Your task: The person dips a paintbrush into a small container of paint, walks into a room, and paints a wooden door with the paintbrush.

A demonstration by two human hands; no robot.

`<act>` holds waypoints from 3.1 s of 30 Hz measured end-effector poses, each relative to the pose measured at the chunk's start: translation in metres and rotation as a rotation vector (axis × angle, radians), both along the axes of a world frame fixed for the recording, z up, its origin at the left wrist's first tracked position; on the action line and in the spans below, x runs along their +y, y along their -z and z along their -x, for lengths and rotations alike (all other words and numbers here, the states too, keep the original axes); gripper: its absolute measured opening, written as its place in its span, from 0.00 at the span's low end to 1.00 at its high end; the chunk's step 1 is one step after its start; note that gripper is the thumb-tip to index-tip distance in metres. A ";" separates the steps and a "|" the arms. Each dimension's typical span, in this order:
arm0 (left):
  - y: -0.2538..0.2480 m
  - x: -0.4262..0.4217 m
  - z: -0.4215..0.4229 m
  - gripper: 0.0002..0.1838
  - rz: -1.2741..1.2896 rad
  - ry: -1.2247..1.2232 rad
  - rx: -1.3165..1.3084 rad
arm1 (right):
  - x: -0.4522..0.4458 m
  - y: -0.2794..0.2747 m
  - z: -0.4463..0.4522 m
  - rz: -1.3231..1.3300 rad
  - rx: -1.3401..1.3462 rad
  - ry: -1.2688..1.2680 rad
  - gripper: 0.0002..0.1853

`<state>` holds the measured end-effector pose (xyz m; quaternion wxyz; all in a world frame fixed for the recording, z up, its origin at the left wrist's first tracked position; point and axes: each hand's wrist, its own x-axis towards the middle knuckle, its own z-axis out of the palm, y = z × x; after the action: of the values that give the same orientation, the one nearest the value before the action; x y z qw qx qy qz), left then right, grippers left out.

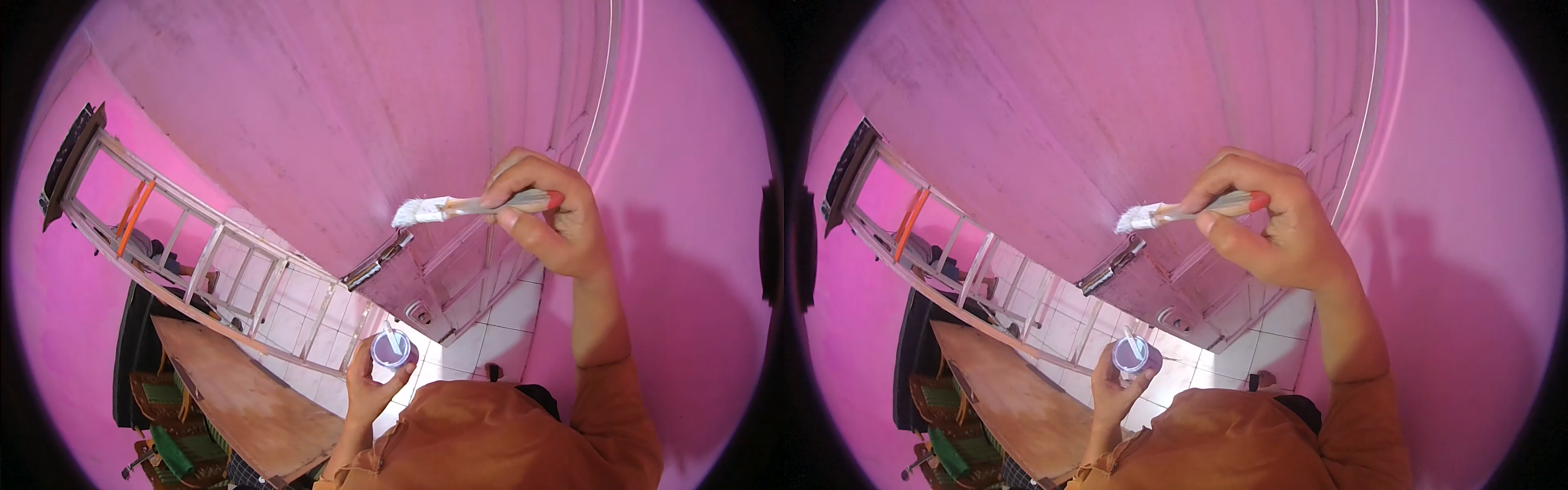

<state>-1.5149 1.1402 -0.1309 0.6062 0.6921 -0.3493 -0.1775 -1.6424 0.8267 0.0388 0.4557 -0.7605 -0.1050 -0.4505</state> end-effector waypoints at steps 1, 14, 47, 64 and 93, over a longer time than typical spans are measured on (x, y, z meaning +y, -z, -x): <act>0.000 0.001 0.000 0.33 0.000 -0.003 0.000 | -0.003 0.001 0.003 -0.020 0.040 -0.013 0.07; 0.008 0.009 0.004 0.32 -0.011 -0.006 -0.039 | 0.011 -0.012 0.005 -0.067 0.060 0.006 0.06; 0.006 0.020 0.003 0.29 0.039 -0.050 -0.146 | 0.099 -0.058 -0.019 0.300 0.113 0.192 0.05; 0.002 0.025 0.006 0.30 0.034 -0.032 -0.183 | 0.078 -0.052 -0.020 0.310 0.092 0.227 0.06; 0.008 0.017 0.007 0.30 0.071 -0.028 -0.132 | 0.061 -0.061 -0.002 0.209 -0.087 0.314 0.05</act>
<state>-1.5217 1.1577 -0.1388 0.6084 0.6853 -0.3847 -0.1107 -1.6409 0.8880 0.1003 0.2936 -0.7905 -0.0508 -0.5351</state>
